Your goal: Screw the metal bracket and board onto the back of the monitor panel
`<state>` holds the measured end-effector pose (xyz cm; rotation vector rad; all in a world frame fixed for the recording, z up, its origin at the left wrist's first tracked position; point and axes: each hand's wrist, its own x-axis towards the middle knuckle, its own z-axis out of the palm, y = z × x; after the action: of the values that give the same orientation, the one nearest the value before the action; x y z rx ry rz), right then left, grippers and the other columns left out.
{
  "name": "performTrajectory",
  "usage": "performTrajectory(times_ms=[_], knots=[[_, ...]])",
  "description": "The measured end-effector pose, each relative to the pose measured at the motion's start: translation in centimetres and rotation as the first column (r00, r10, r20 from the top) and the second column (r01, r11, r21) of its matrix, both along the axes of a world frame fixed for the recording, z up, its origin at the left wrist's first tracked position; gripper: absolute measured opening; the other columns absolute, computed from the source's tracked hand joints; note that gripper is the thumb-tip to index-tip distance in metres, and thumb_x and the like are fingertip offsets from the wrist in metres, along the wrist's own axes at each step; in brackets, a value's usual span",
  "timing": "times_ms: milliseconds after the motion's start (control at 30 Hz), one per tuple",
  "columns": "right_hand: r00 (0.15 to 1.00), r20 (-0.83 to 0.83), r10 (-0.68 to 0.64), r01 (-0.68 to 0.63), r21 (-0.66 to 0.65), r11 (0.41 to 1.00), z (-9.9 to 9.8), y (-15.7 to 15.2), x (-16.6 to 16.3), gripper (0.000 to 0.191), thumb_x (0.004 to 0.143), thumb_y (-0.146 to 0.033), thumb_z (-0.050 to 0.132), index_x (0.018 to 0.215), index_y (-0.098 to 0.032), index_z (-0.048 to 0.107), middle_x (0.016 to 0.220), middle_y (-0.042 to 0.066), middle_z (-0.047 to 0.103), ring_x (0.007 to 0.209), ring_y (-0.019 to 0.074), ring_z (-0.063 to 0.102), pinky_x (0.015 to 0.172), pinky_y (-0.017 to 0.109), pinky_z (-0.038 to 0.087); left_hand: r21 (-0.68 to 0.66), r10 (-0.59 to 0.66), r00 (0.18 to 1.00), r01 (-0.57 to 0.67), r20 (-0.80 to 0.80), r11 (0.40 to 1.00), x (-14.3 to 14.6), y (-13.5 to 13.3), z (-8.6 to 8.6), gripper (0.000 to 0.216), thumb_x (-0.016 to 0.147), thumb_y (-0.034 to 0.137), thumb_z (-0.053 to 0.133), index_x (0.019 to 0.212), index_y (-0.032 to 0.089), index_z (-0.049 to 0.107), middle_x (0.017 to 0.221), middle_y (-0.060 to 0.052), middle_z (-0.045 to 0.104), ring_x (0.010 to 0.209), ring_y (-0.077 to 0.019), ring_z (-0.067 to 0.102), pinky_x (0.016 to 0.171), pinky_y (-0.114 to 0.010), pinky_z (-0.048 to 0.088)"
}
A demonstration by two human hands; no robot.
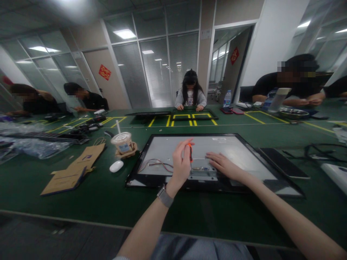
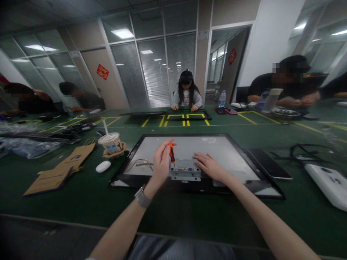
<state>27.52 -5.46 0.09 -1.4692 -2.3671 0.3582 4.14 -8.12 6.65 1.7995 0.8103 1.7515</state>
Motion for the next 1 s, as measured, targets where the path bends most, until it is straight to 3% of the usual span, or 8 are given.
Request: performTrajectory(times_ms=[67, 267, 500, 633, 767, 867, 1000], knots=[[1.000, -0.003, -0.001, 0.001, -0.004, 1.000, 0.04, -0.04, -0.02, 0.062, 0.098, -0.059, 0.023, 0.139, -0.022, 0.052, 0.148, 0.010, 0.047, 0.138, 0.0289, 0.037, 0.114, 0.056, 0.021, -0.006, 0.029, 1.000, -0.029, -0.009, 1.000, 0.09, 0.02, -0.06, 0.025, 0.096, 0.025, 0.047, 0.115, 0.021, 0.063, 0.097, -0.006, 0.066, 0.091, -0.0167, 0.060, 0.083, -0.031, 0.047], [1.000, -0.004, -0.002, 0.001, -0.016, 1.000, 0.06, -0.07, -0.06, 0.062, 0.098, -0.058, 0.023, 0.139, -0.021, 0.051, 0.148, 0.011, 0.045, 0.139, 0.0290, 0.035, 0.115, 0.056, 0.019, 0.082, 0.165, 0.986, -0.162, -0.030, 0.983, 0.15, 0.00, 0.21, 0.008, 0.086, 0.026, 0.065, 0.088, 0.020, 0.071, 0.085, -0.002, 0.054, 0.077, -0.0142, 0.053, 0.077, -0.029, 0.046], [1.000, 0.006, -0.005, 0.005, -0.016, 1.000, 0.24, -0.14, -0.13, 0.062, 0.098, -0.057, 0.023, 0.139, -0.020, 0.051, 0.149, 0.012, 0.044, 0.139, 0.0280, 0.037, 0.115, 0.055, 0.020, 0.015, -0.007, 1.000, 0.008, -0.008, 1.000, 0.02, -0.01, 0.12, 0.029, 0.098, 0.021, 0.041, 0.111, 0.021, 0.067, 0.107, -0.007, 0.065, 0.103, -0.0178, 0.060, 0.092, -0.032, 0.045], [1.000, 0.011, -0.003, 0.003, -0.005, 1.000, -0.03, 0.01, -0.04, 0.062, 0.098, -0.057, 0.023, 0.139, -0.020, 0.052, 0.148, 0.012, 0.046, 0.139, 0.0283, 0.037, 0.114, 0.055, 0.020, 0.020, 0.037, 0.999, -0.037, -0.019, 0.999, 0.16, 0.10, 0.09, 0.021, 0.094, 0.023, 0.052, 0.106, 0.020, 0.068, 0.096, -0.005, 0.065, 0.089, -0.0165, 0.061, 0.083, -0.031, 0.047], [1.000, 0.014, -0.003, 0.003, -0.001, 1.000, -0.30, 0.15, 0.04, 0.061, 0.098, -0.057, 0.023, 0.139, -0.022, 0.051, 0.148, 0.011, 0.046, 0.139, 0.0285, 0.037, 0.114, 0.056, 0.019, 0.063, 0.136, 0.990, -0.134, -0.025, 0.989, 0.15, 0.06, 0.24, 0.010, 0.087, 0.022, 0.063, 0.093, 0.020, 0.071, 0.084, -0.002, 0.056, 0.078, -0.0145, 0.056, 0.077, -0.028, 0.046], [1.000, 0.014, -0.001, 0.001, 0.000, 1.000, -0.21, 0.11, 0.00, 0.061, 0.098, -0.057, 0.022, 0.139, -0.022, 0.051, 0.148, 0.011, 0.047, 0.139, 0.0281, 0.037, 0.114, 0.056, 0.019, 0.051, 0.115, 0.993, -0.114, -0.025, 0.992, 0.06, -0.01, 0.25, 0.015, 0.091, 0.024, 0.057, 0.096, 0.021, 0.071, 0.093, -0.004, 0.057, 0.085, -0.0154, 0.056, 0.080, -0.029, 0.046], [1.000, 0.017, 0.002, -0.001, -0.005, 1.000, 0.02, -0.01, -0.10, 0.062, 0.098, -0.056, 0.022, 0.138, -0.020, 0.052, 0.148, 0.012, 0.046, 0.139, 0.0279, 0.037, 0.115, 0.056, 0.019, 0.016, -0.002, 1.000, 0.002, -0.004, 1.000, -0.01, 0.01, 0.06, 0.030, 0.098, 0.020, 0.040, 0.110, 0.021, 0.067, 0.110, -0.007, 0.064, 0.104, -0.0180, 0.058, 0.091, -0.032, 0.044]])
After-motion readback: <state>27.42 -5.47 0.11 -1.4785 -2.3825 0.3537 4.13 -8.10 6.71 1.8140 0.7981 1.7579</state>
